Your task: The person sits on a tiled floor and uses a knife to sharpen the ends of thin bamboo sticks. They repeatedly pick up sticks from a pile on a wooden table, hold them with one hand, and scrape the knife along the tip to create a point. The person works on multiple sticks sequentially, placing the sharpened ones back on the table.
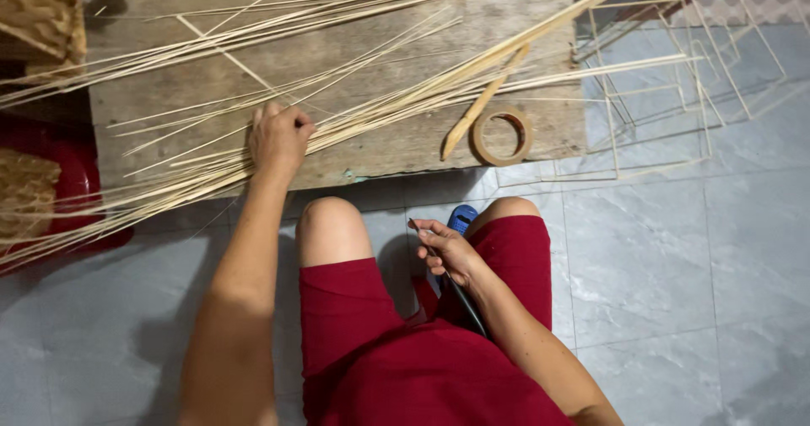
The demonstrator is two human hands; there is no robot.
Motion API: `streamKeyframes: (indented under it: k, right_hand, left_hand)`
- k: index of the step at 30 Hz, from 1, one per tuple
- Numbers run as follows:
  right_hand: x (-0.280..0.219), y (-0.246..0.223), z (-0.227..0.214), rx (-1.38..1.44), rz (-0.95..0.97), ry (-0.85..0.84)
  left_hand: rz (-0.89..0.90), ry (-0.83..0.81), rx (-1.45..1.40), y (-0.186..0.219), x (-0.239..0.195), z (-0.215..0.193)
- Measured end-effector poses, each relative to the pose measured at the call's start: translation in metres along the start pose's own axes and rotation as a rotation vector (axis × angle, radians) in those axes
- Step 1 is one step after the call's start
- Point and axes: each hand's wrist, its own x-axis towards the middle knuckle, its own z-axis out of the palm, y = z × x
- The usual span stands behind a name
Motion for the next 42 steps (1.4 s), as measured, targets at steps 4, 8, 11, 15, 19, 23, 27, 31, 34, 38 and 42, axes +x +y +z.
streamKeyframes:
  k: [4, 8, 11, 15, 19, 23, 27, 31, 34, 38, 42]
  right_hand:
    - [-0.002, 0.001, -0.005, -0.025, -0.02, 0.027]
    - [-0.006, 0.003, -0.009, -0.017, -0.029, 0.026]
    - [-0.014, 0.005, -0.01, 0.001, -0.046, 0.009]
    - [-0.026, 0.006, -0.003, -0.034, -0.063, 0.001]
    - [-0.04, 0.012, 0.012, -0.293, -0.055, 0.069]
    - [-0.056, 0.022, 0.027, -0.538, -0.026, 0.114]
    - [-0.068, 0.022, 0.03, -0.384, -0.044, 0.172]
    - [-0.088, 0.001, 0.023, -0.329, -0.167, 0.19]
    - [-0.11, -0.017, 0.014, -0.258, -0.227, 0.141]
    - [-0.124, -0.036, 0.004, -0.188, -0.284, 0.017]
    - [-0.128, -0.037, -0.007, -0.09, -0.338, -0.156]
  left_hand:
    - [0.135, 0.053, 0.033, 0.006, 0.003, -0.005]
    - [-0.007, -0.11, -0.059, 0.017, 0.0, -0.03]
    - [0.097, -0.066, -0.142, 0.029, -0.005, -0.055]
    - [0.287, 0.05, -0.109, 0.041, -0.02, -0.094]
    - [0.135, -0.008, -0.227, 0.044, -0.035, -0.119]
    - [0.0, -0.073, -0.447, 0.028, -0.056, -0.128]
    - [-0.028, -0.067, -0.603, 0.006, -0.082, -0.115]
    - [0.017, 0.022, -0.544, -0.012, -0.096, -0.105]
    - [0.152, 0.126, -0.325, -0.021, -0.09, -0.106]
    - [0.109, 0.179, -0.184, -0.025, -0.06, -0.106]
    - [0.198, 0.205, -0.156, -0.008, -0.028, -0.088]
